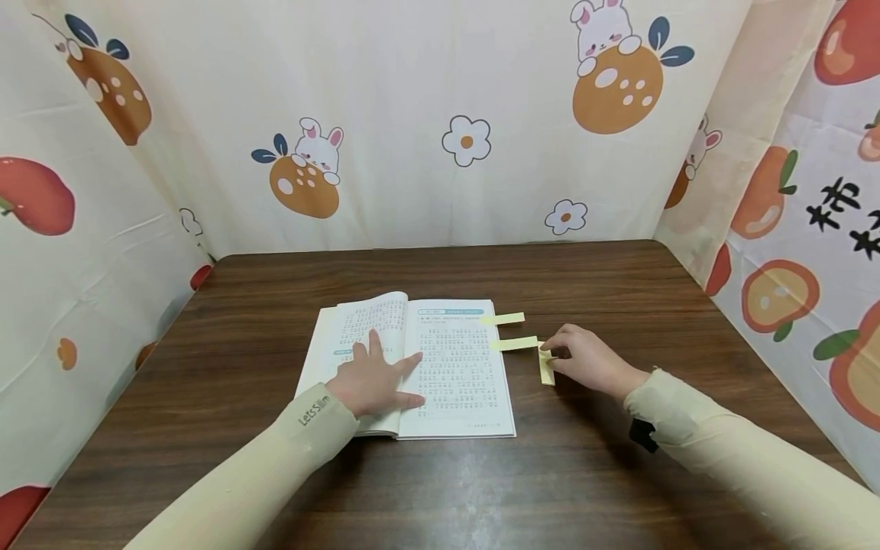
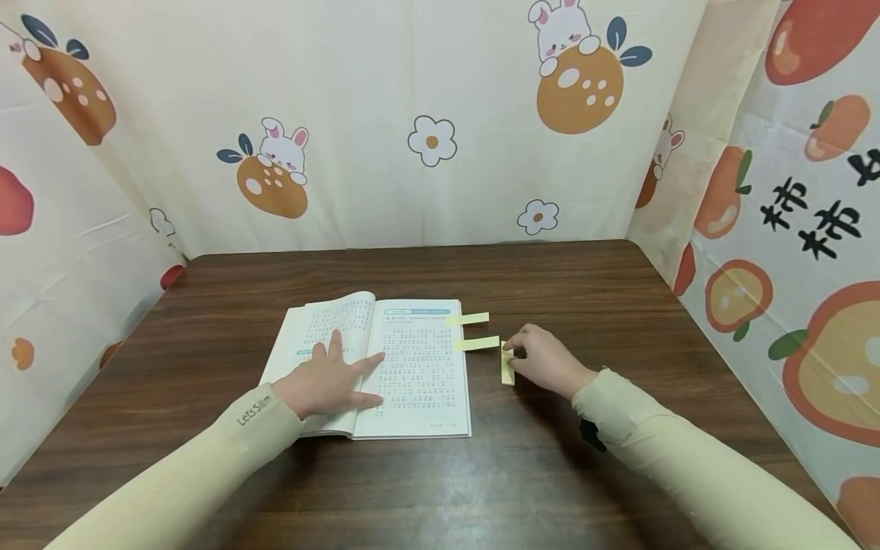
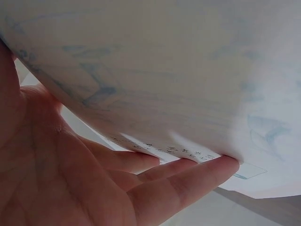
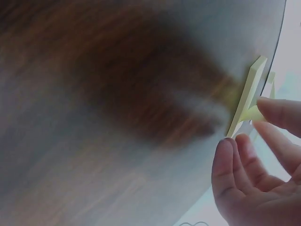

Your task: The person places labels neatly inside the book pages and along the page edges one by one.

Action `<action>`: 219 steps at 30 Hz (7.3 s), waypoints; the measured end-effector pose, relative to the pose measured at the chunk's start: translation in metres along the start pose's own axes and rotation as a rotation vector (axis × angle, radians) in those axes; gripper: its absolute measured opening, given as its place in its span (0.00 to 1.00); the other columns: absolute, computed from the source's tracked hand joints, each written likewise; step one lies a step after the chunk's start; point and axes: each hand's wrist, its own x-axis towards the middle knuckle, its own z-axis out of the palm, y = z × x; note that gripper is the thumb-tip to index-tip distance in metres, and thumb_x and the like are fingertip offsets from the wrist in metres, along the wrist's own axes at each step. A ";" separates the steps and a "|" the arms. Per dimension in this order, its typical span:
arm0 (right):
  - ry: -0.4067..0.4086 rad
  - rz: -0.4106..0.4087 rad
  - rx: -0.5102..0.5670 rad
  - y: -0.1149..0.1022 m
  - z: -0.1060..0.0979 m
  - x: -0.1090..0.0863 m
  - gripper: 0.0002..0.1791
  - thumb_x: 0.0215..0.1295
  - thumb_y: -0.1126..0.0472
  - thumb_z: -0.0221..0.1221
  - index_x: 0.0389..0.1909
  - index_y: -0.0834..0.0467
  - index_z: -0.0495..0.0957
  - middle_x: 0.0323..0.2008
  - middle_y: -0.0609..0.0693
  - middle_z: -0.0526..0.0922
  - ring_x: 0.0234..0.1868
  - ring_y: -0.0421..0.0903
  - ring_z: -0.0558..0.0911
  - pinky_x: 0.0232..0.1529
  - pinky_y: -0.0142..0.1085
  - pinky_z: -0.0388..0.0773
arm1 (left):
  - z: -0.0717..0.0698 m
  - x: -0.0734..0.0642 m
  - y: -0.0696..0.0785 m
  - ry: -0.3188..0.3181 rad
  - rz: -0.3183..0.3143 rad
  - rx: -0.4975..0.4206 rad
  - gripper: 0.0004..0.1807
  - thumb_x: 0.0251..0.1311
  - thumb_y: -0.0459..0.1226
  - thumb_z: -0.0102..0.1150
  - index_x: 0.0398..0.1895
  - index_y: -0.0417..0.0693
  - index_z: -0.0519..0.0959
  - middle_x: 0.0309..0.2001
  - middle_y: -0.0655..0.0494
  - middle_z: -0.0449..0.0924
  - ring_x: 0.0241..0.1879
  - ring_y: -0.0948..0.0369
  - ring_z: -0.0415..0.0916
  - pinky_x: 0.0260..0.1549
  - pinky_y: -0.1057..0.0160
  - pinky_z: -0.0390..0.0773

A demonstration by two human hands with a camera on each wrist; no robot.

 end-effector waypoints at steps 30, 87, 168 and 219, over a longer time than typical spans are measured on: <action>-0.209 0.430 1.078 -0.002 -0.004 0.011 0.05 0.73 0.69 0.52 0.35 0.65 0.72 0.34 0.54 0.88 0.36 0.41 0.87 0.44 0.35 0.83 | 0.001 -0.004 -0.001 0.000 -0.022 -0.008 0.44 0.54 0.69 0.57 0.75 0.75 0.59 0.76 0.26 0.38 0.70 0.28 0.50 0.50 0.40 0.75; 0.080 0.398 0.988 -0.024 -0.017 0.015 0.22 0.71 0.66 0.56 0.57 0.78 0.67 0.39 0.55 0.85 0.33 0.39 0.86 0.41 0.31 0.83 | 0.002 0.002 -0.001 0.003 -0.032 -0.027 0.44 0.54 0.68 0.58 0.75 0.76 0.58 0.76 0.26 0.36 0.71 0.29 0.48 0.53 0.36 0.72; -0.114 0.430 0.629 -0.043 0.036 0.035 0.09 0.54 0.65 0.71 0.31 0.65 0.82 0.25 0.50 0.82 0.21 0.42 0.78 0.27 0.34 0.81 | 0.000 0.002 0.001 -0.012 -0.028 -0.007 0.44 0.55 0.68 0.58 0.75 0.76 0.57 0.76 0.25 0.36 0.71 0.29 0.49 0.50 0.39 0.75; -0.080 -0.051 -0.055 0.001 -0.002 -0.005 0.16 0.53 0.57 0.72 0.42 0.59 0.86 0.56 0.58 0.83 0.59 0.61 0.79 0.59 0.55 0.73 | 0.001 0.003 0.000 -0.009 -0.023 -0.006 0.44 0.55 0.69 0.57 0.75 0.76 0.58 0.76 0.26 0.37 0.71 0.30 0.50 0.48 0.41 0.76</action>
